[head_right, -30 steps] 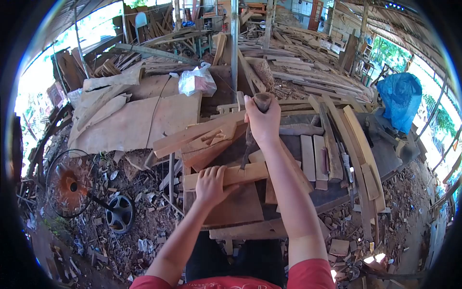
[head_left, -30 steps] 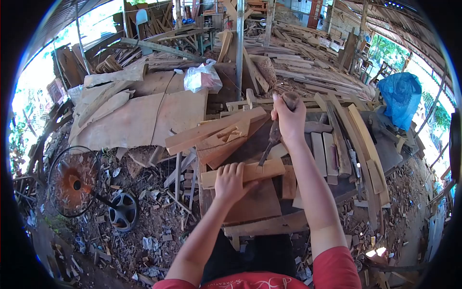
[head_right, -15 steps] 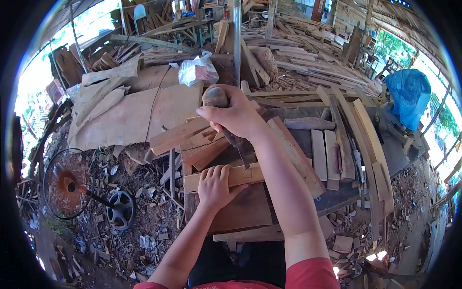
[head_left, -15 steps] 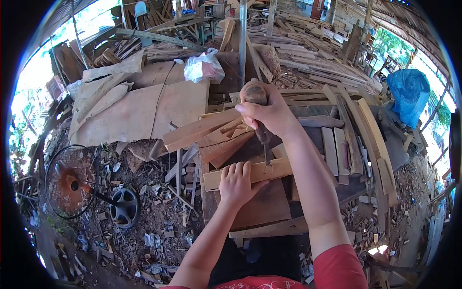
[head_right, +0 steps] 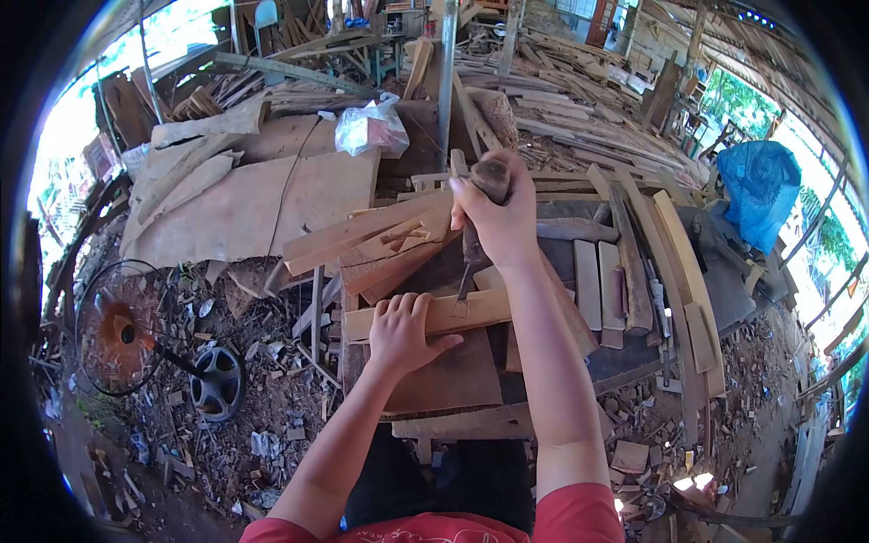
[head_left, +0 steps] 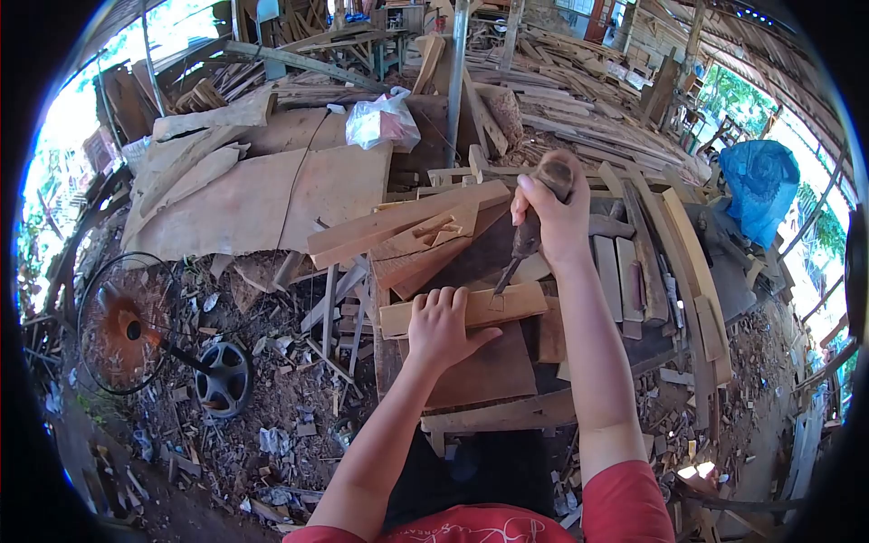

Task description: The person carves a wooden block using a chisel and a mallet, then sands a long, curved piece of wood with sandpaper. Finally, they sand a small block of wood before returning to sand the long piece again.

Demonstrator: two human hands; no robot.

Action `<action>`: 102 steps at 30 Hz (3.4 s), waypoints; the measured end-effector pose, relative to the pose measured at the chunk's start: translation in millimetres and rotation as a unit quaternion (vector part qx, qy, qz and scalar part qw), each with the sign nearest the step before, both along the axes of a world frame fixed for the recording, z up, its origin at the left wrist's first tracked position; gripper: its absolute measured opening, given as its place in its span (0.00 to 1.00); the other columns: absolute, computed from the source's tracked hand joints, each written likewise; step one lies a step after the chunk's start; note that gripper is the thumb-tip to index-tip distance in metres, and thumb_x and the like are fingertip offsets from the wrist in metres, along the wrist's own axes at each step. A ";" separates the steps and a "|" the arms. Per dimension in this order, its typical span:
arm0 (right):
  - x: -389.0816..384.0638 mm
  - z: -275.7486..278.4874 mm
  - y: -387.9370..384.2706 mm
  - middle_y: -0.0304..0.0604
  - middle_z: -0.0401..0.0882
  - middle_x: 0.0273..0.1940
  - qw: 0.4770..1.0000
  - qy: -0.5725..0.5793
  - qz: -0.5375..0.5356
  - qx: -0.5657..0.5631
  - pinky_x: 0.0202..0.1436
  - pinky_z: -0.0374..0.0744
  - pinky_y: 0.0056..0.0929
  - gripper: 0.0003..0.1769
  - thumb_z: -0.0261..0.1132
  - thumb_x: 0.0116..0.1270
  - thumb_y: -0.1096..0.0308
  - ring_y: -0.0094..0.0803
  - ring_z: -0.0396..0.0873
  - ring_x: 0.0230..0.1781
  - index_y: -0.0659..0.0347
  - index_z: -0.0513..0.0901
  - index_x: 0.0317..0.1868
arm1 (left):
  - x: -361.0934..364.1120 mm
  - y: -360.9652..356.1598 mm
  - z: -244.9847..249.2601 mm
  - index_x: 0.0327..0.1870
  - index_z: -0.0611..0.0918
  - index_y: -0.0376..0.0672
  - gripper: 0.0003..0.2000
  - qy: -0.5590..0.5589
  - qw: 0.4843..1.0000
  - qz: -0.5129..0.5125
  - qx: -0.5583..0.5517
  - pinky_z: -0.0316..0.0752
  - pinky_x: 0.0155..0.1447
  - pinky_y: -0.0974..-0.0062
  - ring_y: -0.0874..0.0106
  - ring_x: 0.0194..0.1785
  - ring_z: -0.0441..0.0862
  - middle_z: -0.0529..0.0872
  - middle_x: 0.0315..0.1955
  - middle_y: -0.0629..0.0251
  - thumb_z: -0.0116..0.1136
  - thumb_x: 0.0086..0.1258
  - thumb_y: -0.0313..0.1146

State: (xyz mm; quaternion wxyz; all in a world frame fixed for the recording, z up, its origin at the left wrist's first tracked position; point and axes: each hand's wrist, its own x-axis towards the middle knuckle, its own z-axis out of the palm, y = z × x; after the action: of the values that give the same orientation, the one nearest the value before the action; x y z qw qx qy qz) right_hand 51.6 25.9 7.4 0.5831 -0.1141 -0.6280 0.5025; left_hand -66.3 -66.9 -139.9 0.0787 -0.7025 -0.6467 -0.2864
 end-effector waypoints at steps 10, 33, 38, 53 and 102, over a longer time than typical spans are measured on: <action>28.9 -15.2 1.5 0.43 0.76 0.30 0.993 0.093 -0.065 0.031 0.32 0.74 0.24 0.21 0.62 0.63 0.53 0.27 0.74 0.29 0.64 0.75 0.42 | -3.7 2.8 -4.9 0.47 0.75 0.42 0.31 0.006 1.000 -0.008 -0.023 0.62 0.56 0.66 0.63 0.50 0.73 0.78 0.42 0.60 0.54 0.55 0.62; 45.8 -18.5 12.0 0.41 0.65 0.17 0.985 0.151 -0.003 -0.078 0.25 0.64 0.25 0.20 0.50 0.67 0.50 0.28 0.64 0.16 0.60 0.68 0.30 | -2.6 4.6 -6.3 0.44 0.76 0.39 0.31 0.005 1.000 -0.007 0.002 0.63 0.54 0.67 0.63 0.48 0.74 0.78 0.40 0.59 0.57 0.54 0.61; 42.6 -15.6 13.3 0.41 0.65 0.17 0.986 0.142 -0.002 -0.088 0.24 0.64 0.25 0.20 0.51 0.66 0.50 0.28 0.63 0.16 0.60 0.68 0.29 | -2.1 4.1 -6.9 0.44 0.76 0.39 0.31 0.004 1.000 -0.005 0.012 0.64 0.54 0.67 0.62 0.47 0.75 0.78 0.39 0.59 0.57 0.54 0.61; 33.2 -10.1 8.5 0.39 0.63 0.17 0.994 0.020 0.110 0.012 0.23 0.62 0.23 0.22 0.49 0.65 0.46 0.26 0.62 0.15 0.58 0.65 0.28 | -0.8 2.9 -10.3 0.45 0.76 0.39 0.30 0.005 1.000 -0.002 0.031 0.64 0.55 0.66 0.62 0.47 0.75 0.79 0.39 0.59 0.56 0.55 0.60; 73.3 -42.9 -13.8 0.40 0.64 0.17 0.971 0.213 -0.100 -0.043 0.25 0.64 0.26 0.22 0.50 0.63 0.45 0.29 0.63 0.16 0.58 0.66 0.28 | -2.0 6.0 -12.2 0.44 0.76 0.40 0.29 0.008 0.999 0.001 0.039 0.65 0.54 0.66 0.61 0.46 0.75 0.78 0.38 0.60 0.57 0.55 0.60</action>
State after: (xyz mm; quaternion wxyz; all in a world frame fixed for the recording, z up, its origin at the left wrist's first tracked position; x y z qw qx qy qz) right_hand 125.0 12.1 -35.5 0.7451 -0.0917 -0.4525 0.4813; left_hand -68.3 -60.9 -152.0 0.1115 -0.7003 -0.6353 -0.3059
